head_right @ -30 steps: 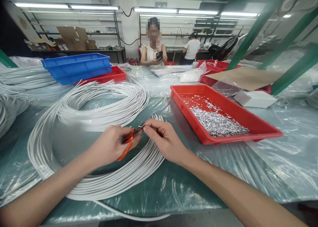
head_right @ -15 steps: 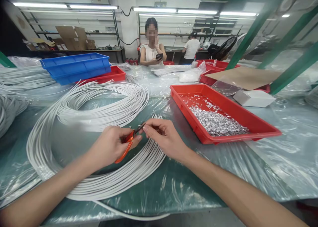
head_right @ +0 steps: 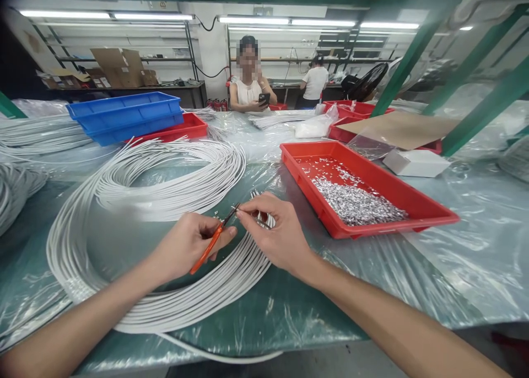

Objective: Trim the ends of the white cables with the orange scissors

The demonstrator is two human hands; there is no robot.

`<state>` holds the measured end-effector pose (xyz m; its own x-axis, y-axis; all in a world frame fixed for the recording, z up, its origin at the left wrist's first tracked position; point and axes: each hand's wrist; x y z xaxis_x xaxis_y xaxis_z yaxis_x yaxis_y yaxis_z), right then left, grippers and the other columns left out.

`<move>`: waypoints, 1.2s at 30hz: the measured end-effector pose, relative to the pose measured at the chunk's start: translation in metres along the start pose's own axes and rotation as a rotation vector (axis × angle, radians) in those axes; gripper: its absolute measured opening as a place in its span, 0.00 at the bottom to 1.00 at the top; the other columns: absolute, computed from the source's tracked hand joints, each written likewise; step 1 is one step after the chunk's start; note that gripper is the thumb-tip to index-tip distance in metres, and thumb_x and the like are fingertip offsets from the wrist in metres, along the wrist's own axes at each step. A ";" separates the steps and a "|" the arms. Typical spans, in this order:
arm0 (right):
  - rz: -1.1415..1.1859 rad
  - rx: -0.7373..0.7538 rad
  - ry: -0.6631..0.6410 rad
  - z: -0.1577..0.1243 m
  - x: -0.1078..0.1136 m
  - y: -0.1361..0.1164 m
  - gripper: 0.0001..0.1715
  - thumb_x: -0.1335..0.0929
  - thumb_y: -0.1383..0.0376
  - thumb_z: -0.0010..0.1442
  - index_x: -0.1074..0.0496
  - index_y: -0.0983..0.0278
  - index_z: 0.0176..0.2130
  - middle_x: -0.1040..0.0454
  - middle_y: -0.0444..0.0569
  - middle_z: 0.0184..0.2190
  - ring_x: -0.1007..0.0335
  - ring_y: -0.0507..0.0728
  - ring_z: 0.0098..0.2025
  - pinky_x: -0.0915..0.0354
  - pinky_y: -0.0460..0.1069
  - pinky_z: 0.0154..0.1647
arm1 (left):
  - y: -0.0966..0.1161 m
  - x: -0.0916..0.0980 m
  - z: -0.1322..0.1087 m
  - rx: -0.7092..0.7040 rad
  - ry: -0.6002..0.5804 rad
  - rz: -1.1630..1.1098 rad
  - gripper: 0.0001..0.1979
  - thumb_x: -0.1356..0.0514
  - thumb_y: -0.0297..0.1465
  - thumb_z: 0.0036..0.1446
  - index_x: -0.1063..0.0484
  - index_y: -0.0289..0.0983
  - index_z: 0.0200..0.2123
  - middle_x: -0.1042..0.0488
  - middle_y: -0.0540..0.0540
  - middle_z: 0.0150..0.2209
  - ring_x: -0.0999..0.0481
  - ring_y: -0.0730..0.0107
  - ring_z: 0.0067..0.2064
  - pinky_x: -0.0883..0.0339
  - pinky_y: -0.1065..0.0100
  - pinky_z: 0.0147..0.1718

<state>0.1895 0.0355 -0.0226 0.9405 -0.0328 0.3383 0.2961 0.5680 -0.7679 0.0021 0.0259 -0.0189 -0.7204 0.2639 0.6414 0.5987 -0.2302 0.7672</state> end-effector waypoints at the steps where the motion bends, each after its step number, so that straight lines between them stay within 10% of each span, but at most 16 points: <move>1: -0.005 -0.006 -0.002 0.000 0.000 0.000 0.06 0.30 0.66 0.59 0.24 0.62 0.30 0.25 0.48 0.26 0.33 0.56 0.31 0.38 0.52 0.34 | 0.000 0.000 0.000 -0.004 0.011 0.005 0.25 0.43 0.47 0.57 0.41 0.36 0.17 0.44 0.53 0.16 0.48 0.77 0.21 0.57 0.70 0.21; 12: 0.226 -0.181 -0.250 0.012 0.007 -0.001 0.22 0.34 0.56 0.64 0.31 0.64 0.22 0.33 0.44 0.20 0.39 0.51 0.25 0.41 0.47 0.27 | 0.001 0.003 0.001 -0.042 0.057 0.065 0.26 0.43 0.45 0.57 0.49 0.37 0.17 0.50 0.53 0.18 0.52 0.77 0.22 0.60 0.70 0.21; 36: 0.286 -0.196 -0.003 0.003 0.003 -0.003 0.06 0.25 0.64 0.54 0.22 0.63 0.28 0.26 0.45 0.24 0.33 0.53 0.28 0.37 0.48 0.30 | -0.003 0.001 0.000 -0.031 -0.032 -0.036 0.23 0.41 0.45 0.57 0.42 0.36 0.19 0.46 0.55 0.17 0.49 0.77 0.23 0.55 0.71 0.21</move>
<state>0.1907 0.0361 -0.0177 0.9896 0.1075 0.0959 0.0475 0.3854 -0.9215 -0.0006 0.0267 -0.0203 -0.7291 0.3026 0.6139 0.5614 -0.2485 0.7893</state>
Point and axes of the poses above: each hand's wrist, its own z-axis towards the middle knuckle, its own x-axis out of the back of the hand, y = z × x
